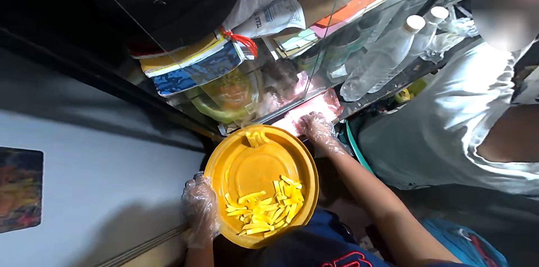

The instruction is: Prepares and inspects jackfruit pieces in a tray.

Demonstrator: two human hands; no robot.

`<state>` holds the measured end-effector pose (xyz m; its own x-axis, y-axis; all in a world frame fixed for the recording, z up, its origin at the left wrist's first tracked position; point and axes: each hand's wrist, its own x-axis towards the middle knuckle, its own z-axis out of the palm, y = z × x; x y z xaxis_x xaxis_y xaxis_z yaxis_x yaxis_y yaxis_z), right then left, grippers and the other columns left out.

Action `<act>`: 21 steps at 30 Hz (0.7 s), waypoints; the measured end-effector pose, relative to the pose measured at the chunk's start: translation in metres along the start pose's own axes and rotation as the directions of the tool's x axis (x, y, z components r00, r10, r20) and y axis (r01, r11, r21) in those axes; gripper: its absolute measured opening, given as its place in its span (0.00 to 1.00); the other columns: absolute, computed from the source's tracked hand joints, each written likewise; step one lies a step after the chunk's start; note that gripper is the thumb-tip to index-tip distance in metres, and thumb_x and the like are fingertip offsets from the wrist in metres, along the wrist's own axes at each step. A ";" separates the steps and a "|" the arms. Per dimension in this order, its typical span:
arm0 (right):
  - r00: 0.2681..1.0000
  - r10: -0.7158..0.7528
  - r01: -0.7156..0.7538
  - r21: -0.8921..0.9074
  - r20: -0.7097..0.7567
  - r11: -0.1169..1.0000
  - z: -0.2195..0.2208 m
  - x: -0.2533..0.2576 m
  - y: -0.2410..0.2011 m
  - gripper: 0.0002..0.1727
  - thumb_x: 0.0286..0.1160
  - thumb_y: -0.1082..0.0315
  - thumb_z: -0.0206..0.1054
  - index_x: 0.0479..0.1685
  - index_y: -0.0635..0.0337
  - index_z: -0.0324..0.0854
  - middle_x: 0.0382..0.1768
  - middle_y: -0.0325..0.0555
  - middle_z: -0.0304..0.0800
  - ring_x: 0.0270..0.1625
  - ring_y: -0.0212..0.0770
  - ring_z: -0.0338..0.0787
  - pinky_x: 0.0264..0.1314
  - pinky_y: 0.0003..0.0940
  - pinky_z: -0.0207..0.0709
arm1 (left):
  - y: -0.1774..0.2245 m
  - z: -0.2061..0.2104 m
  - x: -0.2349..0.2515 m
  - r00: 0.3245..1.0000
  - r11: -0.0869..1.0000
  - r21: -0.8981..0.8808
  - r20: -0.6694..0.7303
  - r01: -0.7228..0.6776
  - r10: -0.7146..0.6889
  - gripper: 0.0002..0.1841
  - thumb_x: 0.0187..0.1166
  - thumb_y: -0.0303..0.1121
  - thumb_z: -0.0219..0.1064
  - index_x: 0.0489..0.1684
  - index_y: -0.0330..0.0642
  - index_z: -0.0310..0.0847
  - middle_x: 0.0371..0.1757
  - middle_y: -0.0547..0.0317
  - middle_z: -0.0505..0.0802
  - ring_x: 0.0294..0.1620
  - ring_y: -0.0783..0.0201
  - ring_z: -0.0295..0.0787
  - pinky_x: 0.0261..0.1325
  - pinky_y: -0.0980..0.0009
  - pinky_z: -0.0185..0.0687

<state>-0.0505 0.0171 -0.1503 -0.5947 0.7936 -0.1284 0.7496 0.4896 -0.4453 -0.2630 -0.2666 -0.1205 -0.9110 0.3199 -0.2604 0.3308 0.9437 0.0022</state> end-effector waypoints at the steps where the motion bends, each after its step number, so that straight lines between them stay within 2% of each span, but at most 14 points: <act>1: 1.000 0.008 -0.008 0.001 0.010 1.000 0.000 -0.001 0.000 0.13 0.78 0.60 0.71 0.55 0.53 0.89 0.57 0.61 0.87 0.62 0.65 0.86 0.58 0.69 0.79 | 0.000 0.001 0.000 1.000 1.000 -0.011 -0.011 0.002 -0.002 0.19 0.91 0.35 0.52 0.74 0.44 0.80 0.68 0.39 0.87 0.69 0.41 0.85 0.69 0.45 0.79; 3: 1.000 0.004 -0.004 0.009 0.020 1.000 0.003 -0.002 0.004 0.12 0.77 0.61 0.71 0.54 0.53 0.88 0.55 0.60 0.88 0.60 0.65 0.87 0.56 0.69 0.79 | 0.001 0.000 -0.002 0.998 1.000 -0.024 -0.065 -0.018 0.017 0.19 0.90 0.34 0.53 0.75 0.44 0.79 0.68 0.39 0.87 0.69 0.41 0.85 0.68 0.46 0.80; 5: 1.000 0.005 -0.006 0.027 0.021 1.000 0.004 -0.003 0.005 0.15 0.78 0.63 0.70 0.60 0.55 0.86 0.56 0.61 0.88 0.60 0.65 0.87 0.57 0.69 0.80 | 0.001 -0.001 -0.006 0.986 0.998 0.006 -0.156 -0.062 0.062 0.20 0.88 0.37 0.57 0.75 0.47 0.80 0.66 0.40 0.88 0.67 0.41 0.86 0.64 0.46 0.82; 7: 1.000 -0.011 0.010 0.030 0.003 0.999 0.003 -0.002 0.003 0.17 0.77 0.66 0.70 0.64 0.56 0.81 0.54 0.63 0.87 0.57 0.67 0.89 0.54 0.68 0.81 | 0.005 -0.010 -0.015 0.973 0.989 -0.048 -0.193 -0.138 0.126 0.20 0.88 0.41 0.60 0.76 0.48 0.80 0.69 0.36 0.86 0.71 0.36 0.82 0.65 0.41 0.80; 10: 0.994 -0.106 0.106 0.001 0.002 0.994 0.005 0.000 0.005 0.13 0.76 0.72 0.69 0.57 0.56 0.84 0.55 0.62 0.86 0.55 0.65 0.88 0.51 0.66 0.83 | 0.016 -0.026 -0.030 0.957 0.963 -0.119 -0.191 -0.242 0.217 0.20 0.89 0.42 0.59 0.75 0.47 0.81 0.70 0.38 0.86 0.74 0.36 0.80 0.70 0.40 0.77; 12: 0.982 -0.187 0.188 -0.046 0.030 0.981 0.007 0.007 0.006 0.10 0.76 0.74 0.68 0.54 0.59 0.86 0.57 0.64 0.85 0.59 0.66 0.87 0.56 0.66 0.82 | 0.021 -0.029 -0.036 0.942 0.944 -0.145 -0.208 -0.296 0.263 0.19 0.89 0.40 0.58 0.72 0.47 0.83 0.69 0.39 0.87 0.72 0.37 0.81 0.69 0.41 0.77; 15: 0.975 -0.101 0.126 -0.120 0.198 0.985 -0.006 0.013 -0.014 0.17 0.80 0.71 0.65 0.65 0.66 0.83 0.66 0.67 0.82 0.68 0.66 0.83 0.68 0.63 0.77 | 0.024 -0.026 -0.042 0.913 0.924 -0.141 -0.266 -0.354 0.310 0.18 0.87 0.39 0.60 0.68 0.46 0.86 0.66 0.39 0.89 0.67 0.36 0.85 0.63 0.42 0.81; 17: 0.976 -0.066 0.100 -0.159 0.207 0.982 -0.009 0.011 -0.024 0.17 0.79 0.70 0.66 0.62 0.70 0.83 0.65 0.68 0.81 0.67 0.67 0.84 0.65 0.63 0.79 | 0.023 -0.025 -0.044 0.922 0.930 -0.140 -0.243 -0.340 0.301 0.18 0.87 0.40 0.60 0.68 0.46 0.86 0.66 0.40 0.89 0.68 0.37 0.85 0.63 0.42 0.81; 21: 0.972 -0.010 0.055 -0.185 0.234 0.981 -0.009 0.016 -0.034 0.18 0.83 0.64 0.62 0.59 0.71 0.83 0.65 0.69 0.80 0.70 0.66 0.82 0.68 0.60 0.78 | 0.015 -0.016 -0.047 0.924 0.922 -0.182 -0.243 -0.342 0.294 0.17 0.87 0.41 0.61 0.68 0.50 0.86 0.66 0.43 0.90 0.67 0.40 0.86 0.64 0.43 0.81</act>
<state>-0.0831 0.0168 -0.1294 -0.6540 0.6817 -0.3280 0.7565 0.5911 -0.2797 -0.2196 -0.2664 -0.0929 -0.8044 0.5940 -0.0053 0.5714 0.7762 0.2664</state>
